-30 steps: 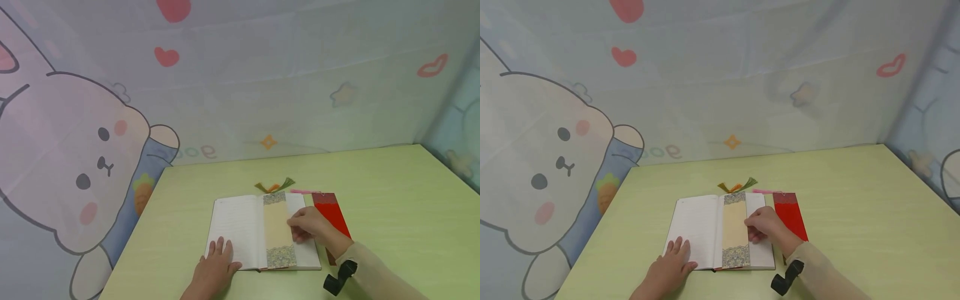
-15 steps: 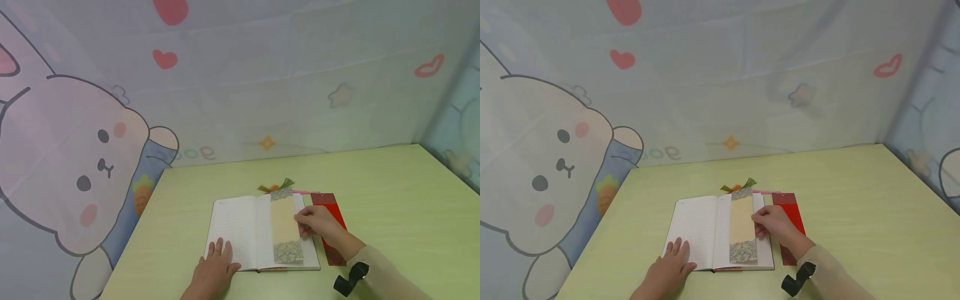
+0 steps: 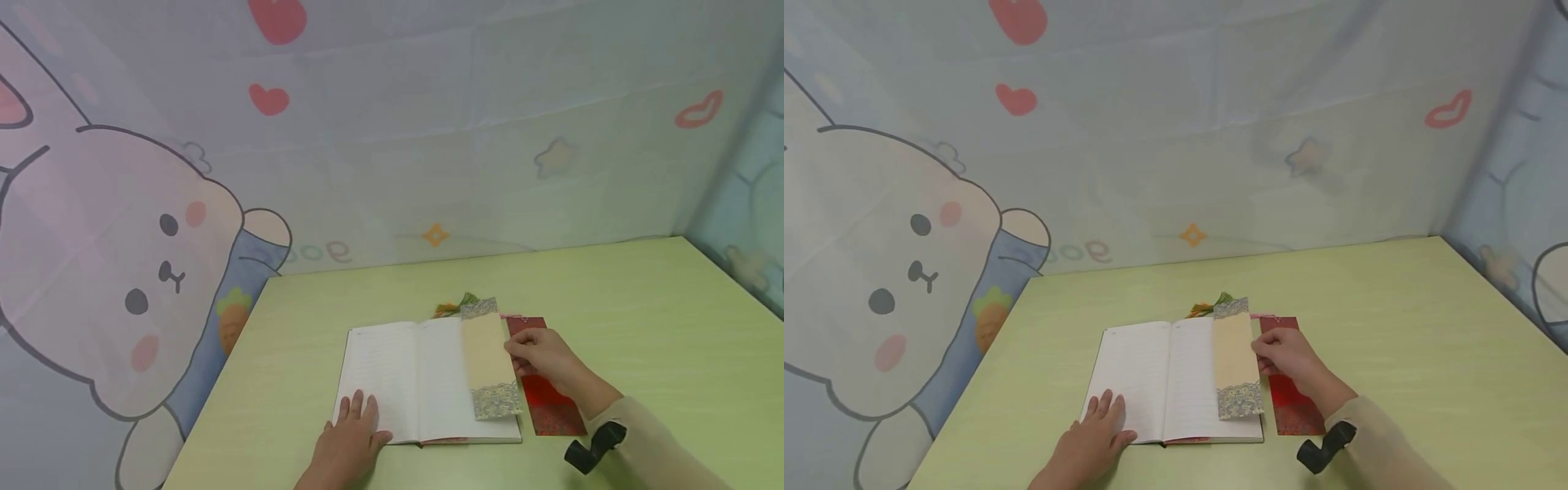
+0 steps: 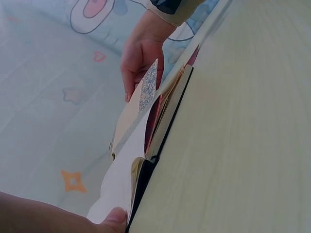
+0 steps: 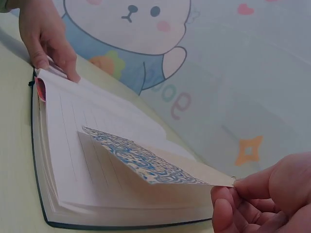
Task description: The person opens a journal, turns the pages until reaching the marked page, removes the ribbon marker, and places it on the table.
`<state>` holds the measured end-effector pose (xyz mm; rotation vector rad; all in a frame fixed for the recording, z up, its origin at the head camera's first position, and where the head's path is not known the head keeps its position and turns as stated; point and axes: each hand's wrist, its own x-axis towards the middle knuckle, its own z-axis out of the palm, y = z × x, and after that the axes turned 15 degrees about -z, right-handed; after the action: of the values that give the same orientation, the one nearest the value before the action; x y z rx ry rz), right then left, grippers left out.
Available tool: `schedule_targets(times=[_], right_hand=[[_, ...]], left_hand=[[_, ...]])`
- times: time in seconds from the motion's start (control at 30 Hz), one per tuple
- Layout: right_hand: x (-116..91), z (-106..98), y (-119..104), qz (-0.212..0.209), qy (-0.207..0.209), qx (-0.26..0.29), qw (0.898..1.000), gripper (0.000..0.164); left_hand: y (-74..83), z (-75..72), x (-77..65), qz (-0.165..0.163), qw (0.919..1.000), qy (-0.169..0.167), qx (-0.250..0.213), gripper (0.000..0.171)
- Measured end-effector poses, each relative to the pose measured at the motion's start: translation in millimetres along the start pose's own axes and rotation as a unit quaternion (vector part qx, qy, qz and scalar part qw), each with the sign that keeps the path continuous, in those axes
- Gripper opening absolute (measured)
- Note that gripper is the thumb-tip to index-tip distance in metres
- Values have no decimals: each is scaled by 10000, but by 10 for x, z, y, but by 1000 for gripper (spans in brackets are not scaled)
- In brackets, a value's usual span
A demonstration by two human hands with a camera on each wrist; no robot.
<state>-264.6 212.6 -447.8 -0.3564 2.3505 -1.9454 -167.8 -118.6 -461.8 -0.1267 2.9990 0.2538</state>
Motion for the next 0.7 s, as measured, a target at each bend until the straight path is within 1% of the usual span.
schedule_targets(times=[0.1,0.2,0.27,0.33,0.47,0.7], right_hand=[[-25,-72,39,90,97,-24,9999,30],[-51,-152,81,179,161,75,9997,30],[-50,-181,98,222,168,194,9994,29],[-60,-228,120,275,188,262,9991,28],[-86,-347,160,326,193,356,9986,28],[-119,-573,181,368,72,363,9986,34]], left_hand=[[12,5,-6,49,10000,1,-56,64],[11,16,-8,119,9998,47,-121,64],[-18,12,-8,125,9998,58,-167,64],[-29,13,-10,134,9997,11,-213,64],[-36,17,-17,122,9996,-57,-242,64],[-41,11,8,134,9998,-33,-158,65]])
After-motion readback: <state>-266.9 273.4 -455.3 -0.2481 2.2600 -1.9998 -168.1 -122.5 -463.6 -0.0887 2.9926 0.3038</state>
